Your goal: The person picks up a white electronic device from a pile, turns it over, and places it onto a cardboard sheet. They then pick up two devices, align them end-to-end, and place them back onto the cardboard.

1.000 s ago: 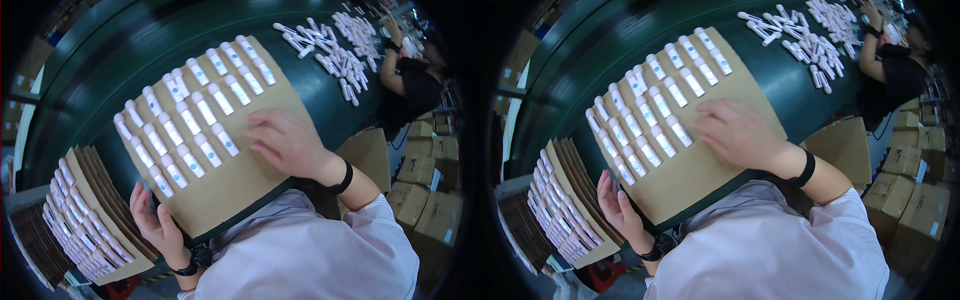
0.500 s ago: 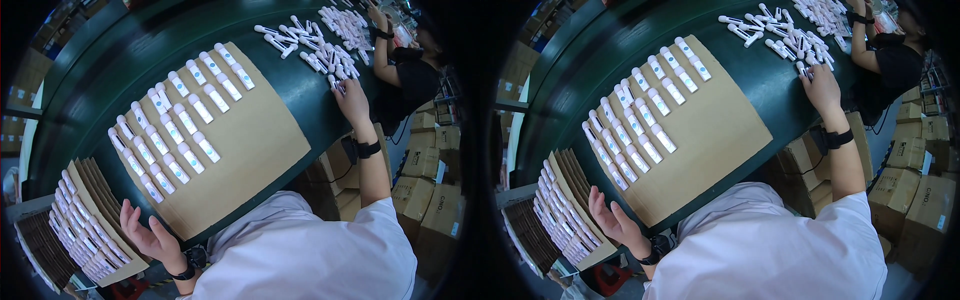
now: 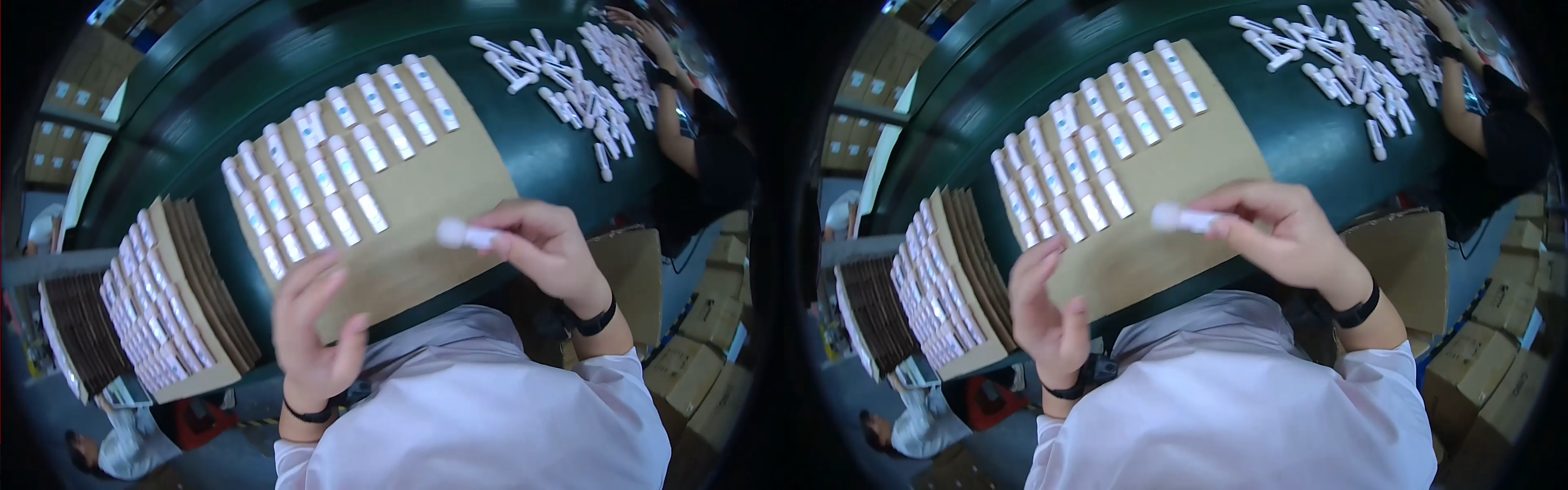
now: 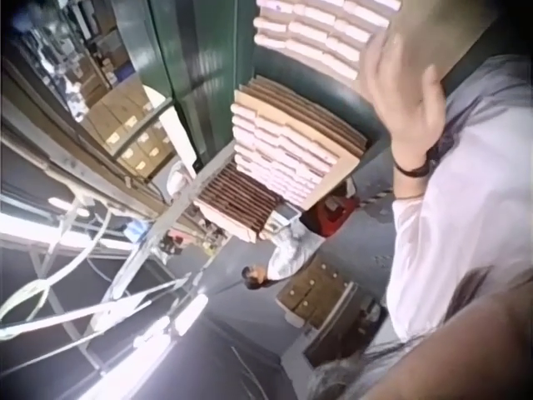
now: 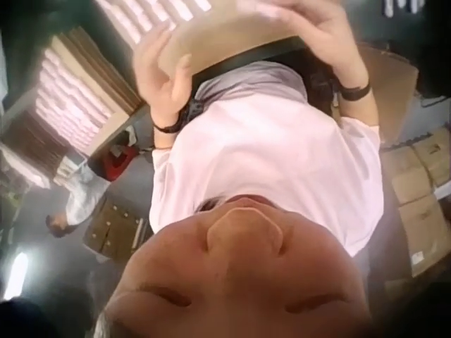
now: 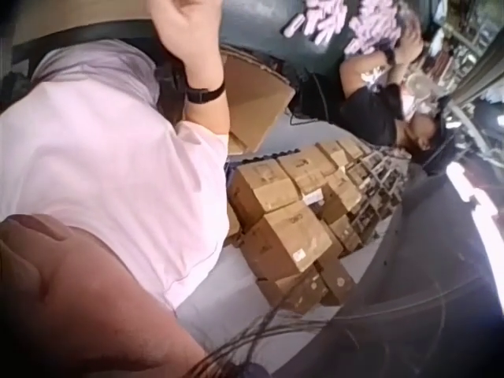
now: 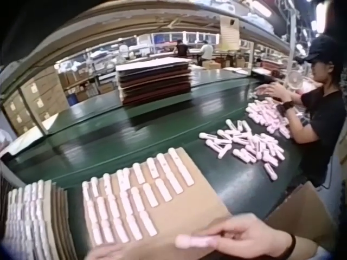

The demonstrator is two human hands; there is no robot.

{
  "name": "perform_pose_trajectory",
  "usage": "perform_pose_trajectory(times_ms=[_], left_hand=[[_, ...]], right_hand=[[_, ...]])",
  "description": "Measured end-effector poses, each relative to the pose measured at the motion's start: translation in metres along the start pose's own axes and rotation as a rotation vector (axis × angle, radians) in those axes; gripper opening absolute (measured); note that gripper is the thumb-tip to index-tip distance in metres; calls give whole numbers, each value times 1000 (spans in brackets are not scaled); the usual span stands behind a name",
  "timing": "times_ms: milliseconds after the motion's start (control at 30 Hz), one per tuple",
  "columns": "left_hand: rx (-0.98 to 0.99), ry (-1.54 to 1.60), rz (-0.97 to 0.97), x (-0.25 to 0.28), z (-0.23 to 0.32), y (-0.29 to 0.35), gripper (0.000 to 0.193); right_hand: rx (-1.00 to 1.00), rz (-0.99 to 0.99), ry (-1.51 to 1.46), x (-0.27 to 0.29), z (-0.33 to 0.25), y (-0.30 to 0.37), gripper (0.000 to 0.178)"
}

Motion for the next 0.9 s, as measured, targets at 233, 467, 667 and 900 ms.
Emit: perform_pose_trajectory(times_ms=[233, 467, 667, 900], left_hand=[[-84, 116, -92, -16, 31, 5, 33], [-21, 111, -98, -10, 31, 14, 28], [91, 220, -152, -12, 26, 18, 29], [68, 259, -112, -13, 21, 21, 28]], right_hand=[[-80, -78, -378, -69, -9, 7, 20], [340, -155, 195, -70, -36, 11, 27], [688, -181, 401, -76, -52, 17, 31], [658, -108, 370, -78, -51, 16, 35]])
Point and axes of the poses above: each hand's wrist, its own y-axis away from the middle knuckle, its own x-axis out of the back of the hand, z = x × y, the point moved 8 cm from there along -y, towards the middle knuckle, and after that the axes turned 14 degrees about x, right-handed, at the moved point
